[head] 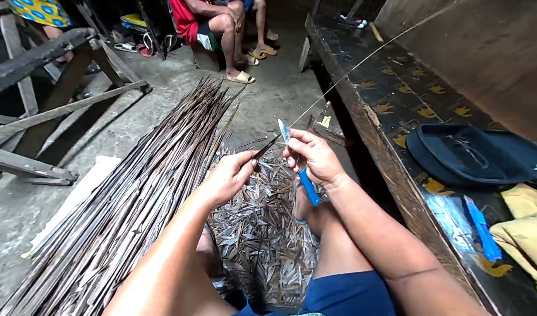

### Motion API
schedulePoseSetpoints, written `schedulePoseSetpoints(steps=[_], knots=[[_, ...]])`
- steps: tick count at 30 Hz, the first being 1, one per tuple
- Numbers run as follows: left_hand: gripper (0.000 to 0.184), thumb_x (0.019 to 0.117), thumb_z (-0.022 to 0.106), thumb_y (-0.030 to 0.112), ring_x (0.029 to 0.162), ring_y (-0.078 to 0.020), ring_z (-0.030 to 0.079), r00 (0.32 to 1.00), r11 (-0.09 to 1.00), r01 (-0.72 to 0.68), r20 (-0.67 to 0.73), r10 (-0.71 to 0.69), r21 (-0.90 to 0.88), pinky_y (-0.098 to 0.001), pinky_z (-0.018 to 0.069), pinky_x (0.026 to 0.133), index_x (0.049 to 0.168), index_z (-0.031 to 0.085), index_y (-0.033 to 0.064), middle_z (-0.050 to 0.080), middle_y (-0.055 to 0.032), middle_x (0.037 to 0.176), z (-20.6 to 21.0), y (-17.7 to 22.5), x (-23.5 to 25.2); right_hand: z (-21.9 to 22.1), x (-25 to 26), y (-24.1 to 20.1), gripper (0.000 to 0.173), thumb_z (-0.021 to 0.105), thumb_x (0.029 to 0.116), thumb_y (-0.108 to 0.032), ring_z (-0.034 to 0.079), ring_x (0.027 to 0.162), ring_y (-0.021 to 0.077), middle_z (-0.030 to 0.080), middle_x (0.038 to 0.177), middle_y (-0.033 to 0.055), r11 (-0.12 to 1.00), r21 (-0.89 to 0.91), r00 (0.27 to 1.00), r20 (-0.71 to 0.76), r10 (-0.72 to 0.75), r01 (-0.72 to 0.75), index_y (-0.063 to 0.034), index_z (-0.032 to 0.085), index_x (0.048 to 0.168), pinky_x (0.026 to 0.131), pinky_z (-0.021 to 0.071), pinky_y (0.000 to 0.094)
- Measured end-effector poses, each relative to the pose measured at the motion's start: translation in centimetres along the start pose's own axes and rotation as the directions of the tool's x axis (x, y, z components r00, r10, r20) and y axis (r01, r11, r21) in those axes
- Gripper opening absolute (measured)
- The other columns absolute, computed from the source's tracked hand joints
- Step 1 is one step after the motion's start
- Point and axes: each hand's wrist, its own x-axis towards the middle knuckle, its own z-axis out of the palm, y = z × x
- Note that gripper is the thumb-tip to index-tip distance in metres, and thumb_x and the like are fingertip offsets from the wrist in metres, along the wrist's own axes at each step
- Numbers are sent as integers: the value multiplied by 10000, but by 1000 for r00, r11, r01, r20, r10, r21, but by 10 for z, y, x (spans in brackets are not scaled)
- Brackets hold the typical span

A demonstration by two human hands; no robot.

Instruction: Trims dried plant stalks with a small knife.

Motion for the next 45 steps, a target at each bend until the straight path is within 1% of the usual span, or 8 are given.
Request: schedulePoseSetpoints(steps=[4, 11, 21, 27, 32, 35, 39, 45], knots=[[345, 1100, 377, 213, 511, -74, 556, 997, 982, 44, 66, -32, -184, -206, 463, 472, 1170, 690, 87, 685, -14, 775, -8, 2, -1, 2, -2, -1, 304, 478, 1081, -101, 607, 545, 107, 687, 798, 105, 1000, -15, 997, 75, 26, -25, -71, 595, 1360, 490, 525, 220], [383, 1102, 350, 207, 474, -75, 539, 979, 908, 89, 203, -5, -409, -190, 454, 454, 1089, 685, 22, 650, -53, 685, -19, -5, -3, -2, -2, -1, 299, 505, 1068, -87, 602, 541, 94, 693, 796, 99, 999, -33, 995, 93, -38, 42, -56, 627, 1340, 481, 518, 206], [334, 1085, 404, 206, 490, -50, 536, 980, 936, 81, 199, -11, -343, -176, 450, 459, 1123, 700, 57, 695, -27, 778, -21, -10, -4, -22, 1, -16, 279, 468, 1086, -117, 593, 542, 73, 680, 812, 66, 991, 9, 990, -40, -133, 134, -87, 612, 1323, 464, 504, 184], [330, 1080, 422, 219, 478, -59, 526, 988, 953, 69, 152, -24, -294, -187, 434, 451, 1079, 712, 61, 673, -23, 714, -18, -11, -2, -15, 0, -8, 273, 478, 1082, -118, 589, 538, 87, 679, 783, 77, 998, -9, 998, 8, -62, 62, -73, 619, 1311, 480, 509, 207], [312, 1071, 438, 206, 467, -45, 493, 984, 957, 109, 164, -66, -267, -179, 409, 450, 1028, 721, 80, 625, 5, 648, -19, -10, -4, -27, 1, -22, 273, 454, 1095, -148, 582, 564, 55, 645, 823, 33, 991, 20, 982, -134, -131, 135, -114, 597, 1325, 477, 498, 171], [279, 1051, 490, 224, 514, -28, 523, 993, 975, 61, 108, -39, -213, -182, 441, 491, 1101, 734, 97, 673, 29, 737, -16, -14, -3, -33, 3, -22, 260, 447, 1097, -158, 576, 559, 64, 625, 815, 36, 985, 62, 976, -162, -146, 158, -127, 599, 1306, 469, 498, 180], [413, 1029, 543, 394, 726, 11, 616, 1000, 998, 3, 3, -3, -63, -194, 525, 682, 1310, 687, 128, 720, 61, 954, -11, -7, -2, -23, 3, -13, 254, 453, 1094, -139, 583, 543, 69, 658, 809, 55, 994, 62, 990, -111, -83, 91, -111, 604, 1297, 460, 499, 187], [328, 1052, 543, 305, 782, -26, 639, 987, 999, -22, -155, 29, 44, -250, 554, 718, 1310, 696, 172, 717, 37, 1033, -4, -8, -1, -11, 1, -2, 272, 475, 1083, -130, 589, 546, 101, 664, 783, 80, 1000, 19, 999, 23, 24, -24, -90, 605, 1318, 489, 513, 223]])
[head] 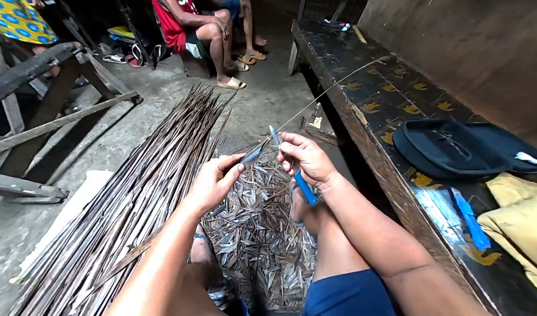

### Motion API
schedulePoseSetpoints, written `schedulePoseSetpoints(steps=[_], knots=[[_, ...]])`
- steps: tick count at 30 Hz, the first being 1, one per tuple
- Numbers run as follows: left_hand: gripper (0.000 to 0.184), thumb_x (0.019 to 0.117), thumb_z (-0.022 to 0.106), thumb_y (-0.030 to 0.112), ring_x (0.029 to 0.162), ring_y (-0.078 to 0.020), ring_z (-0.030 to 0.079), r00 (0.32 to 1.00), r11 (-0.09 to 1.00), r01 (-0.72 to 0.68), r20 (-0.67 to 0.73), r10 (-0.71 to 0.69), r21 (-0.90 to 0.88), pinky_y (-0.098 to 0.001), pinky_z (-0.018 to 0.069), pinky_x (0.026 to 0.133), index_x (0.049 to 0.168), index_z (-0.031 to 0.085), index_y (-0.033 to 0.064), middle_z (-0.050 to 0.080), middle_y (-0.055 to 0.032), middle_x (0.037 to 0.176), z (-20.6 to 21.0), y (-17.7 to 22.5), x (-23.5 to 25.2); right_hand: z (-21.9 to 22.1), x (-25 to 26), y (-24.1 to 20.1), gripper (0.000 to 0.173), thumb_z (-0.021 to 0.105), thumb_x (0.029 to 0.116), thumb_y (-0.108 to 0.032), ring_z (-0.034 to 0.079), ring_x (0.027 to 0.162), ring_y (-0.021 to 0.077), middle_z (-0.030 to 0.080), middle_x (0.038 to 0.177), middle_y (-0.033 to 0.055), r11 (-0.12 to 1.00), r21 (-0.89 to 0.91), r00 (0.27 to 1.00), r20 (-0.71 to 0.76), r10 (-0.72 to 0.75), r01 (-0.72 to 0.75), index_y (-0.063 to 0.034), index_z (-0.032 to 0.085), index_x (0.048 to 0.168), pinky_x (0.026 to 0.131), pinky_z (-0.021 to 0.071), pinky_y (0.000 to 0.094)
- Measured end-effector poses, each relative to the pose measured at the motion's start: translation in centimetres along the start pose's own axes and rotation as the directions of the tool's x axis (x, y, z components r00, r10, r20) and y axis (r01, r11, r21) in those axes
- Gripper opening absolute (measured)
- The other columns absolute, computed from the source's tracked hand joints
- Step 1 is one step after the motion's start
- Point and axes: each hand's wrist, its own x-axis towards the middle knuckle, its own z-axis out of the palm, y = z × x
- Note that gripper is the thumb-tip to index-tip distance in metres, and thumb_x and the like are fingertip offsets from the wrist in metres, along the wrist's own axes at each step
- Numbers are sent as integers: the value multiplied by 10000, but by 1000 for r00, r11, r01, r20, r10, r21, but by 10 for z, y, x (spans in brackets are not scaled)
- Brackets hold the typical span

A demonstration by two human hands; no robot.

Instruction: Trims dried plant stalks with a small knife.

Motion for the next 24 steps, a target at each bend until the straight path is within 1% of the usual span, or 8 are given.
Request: schedulePoseSetpoints(steps=[2, 4, 9, 13, 17, 19, 20, 24], knots=[[306, 1043, 574, 281, 854, -32, 663, 1000, 1000, -12, -24, 12, 14, -261, 566, 783, 1298, 703, 169, 724, 32, 1061, 0, -1, -1, 4, -1, 3, 273, 485, 1081, -120, 597, 550, 107, 674, 791, 96, 1000, -3, 999, 42, 22, -22, -66, 617, 1314, 492, 517, 225], [288, 1036, 596, 253, 855, -25, 660, 999, 1000, -25, -46, 26, 19, -243, 562, 784, 1282, 710, 157, 724, 31, 1052, -1, 0, -1, 5, 0, 3, 274, 491, 1079, -114, 596, 547, 106, 675, 791, 100, 1000, -2, 999, 44, 25, -25, -59, 617, 1316, 489, 516, 220], [283, 1031, 614, 261, 896, -24, 671, 999, 999, 0, -35, 1, 32, -253, 567, 820, 1279, 714, 168, 730, 33, 1082, -4, 3, -1, 1, 1, -7, 276, 468, 1085, -113, 576, 544, 86, 661, 792, 77, 999, 5, 998, -43, -44, 45, -85, 612, 1319, 479, 499, 203], [285, 1030, 610, 282, 878, -26, 671, 1000, 1000, -5, -27, 6, 30, -263, 569, 809, 1273, 721, 183, 732, 45, 1071, -2, 0, -1, -4, 1, -13, 277, 468, 1089, -123, 582, 536, 81, 658, 802, 75, 995, 44, 989, -124, -80, 86, -98, 593, 1335, 457, 498, 193], [286, 1028, 615, 284, 885, -23, 673, 1000, 1000, -2, -23, 2, 19, -260, 569, 813, 1275, 720, 186, 733, 45, 1077, -1, -1, 0, -2, 1, -6, 276, 455, 1089, -129, 581, 546, 98, 653, 793, 73, 997, 31, 995, -70, -67, 70, -108, 591, 1329, 480, 507, 218], [287, 1029, 616, 295, 882, -21, 673, 1000, 1000, -2, -23, 2, 2, -251, 570, 810, 1272, 721, 183, 734, 45, 1075, -1, -2, 0, 0, 0, -3, 277, 466, 1085, -124, 588, 548, 102, 664, 786, 81, 999, 21, 999, -27, -47, 48, -93, 604, 1324, 495, 517, 226], [287, 1028, 616, 294, 872, -20, 672, 1000, 1000, 1, -21, -1, -2, -247, 568, 800, 1270, 722, 181, 734, 45, 1066, -1, -1, 0, 0, 0, -4, 275, 470, 1085, -122, 589, 550, 97, 667, 788, 79, 999, 23, 998, -33, -48, 48, -89, 608, 1320, 495, 515, 220], [275, 1026, 620, 271, 847, -13, 668, 1000, 1000, -3, -16, 3, -20, -231, 567, 779, 1258, 724, 165, 735, 44, 1045, -2, -1, -1, -11, 1, -17, 264, 453, 1095, -148, 581, 566, 71, 648, 833, 44, 989, 80, 981, -161, -107, 121, -126, 595, 1317, 477, 499, 188]])
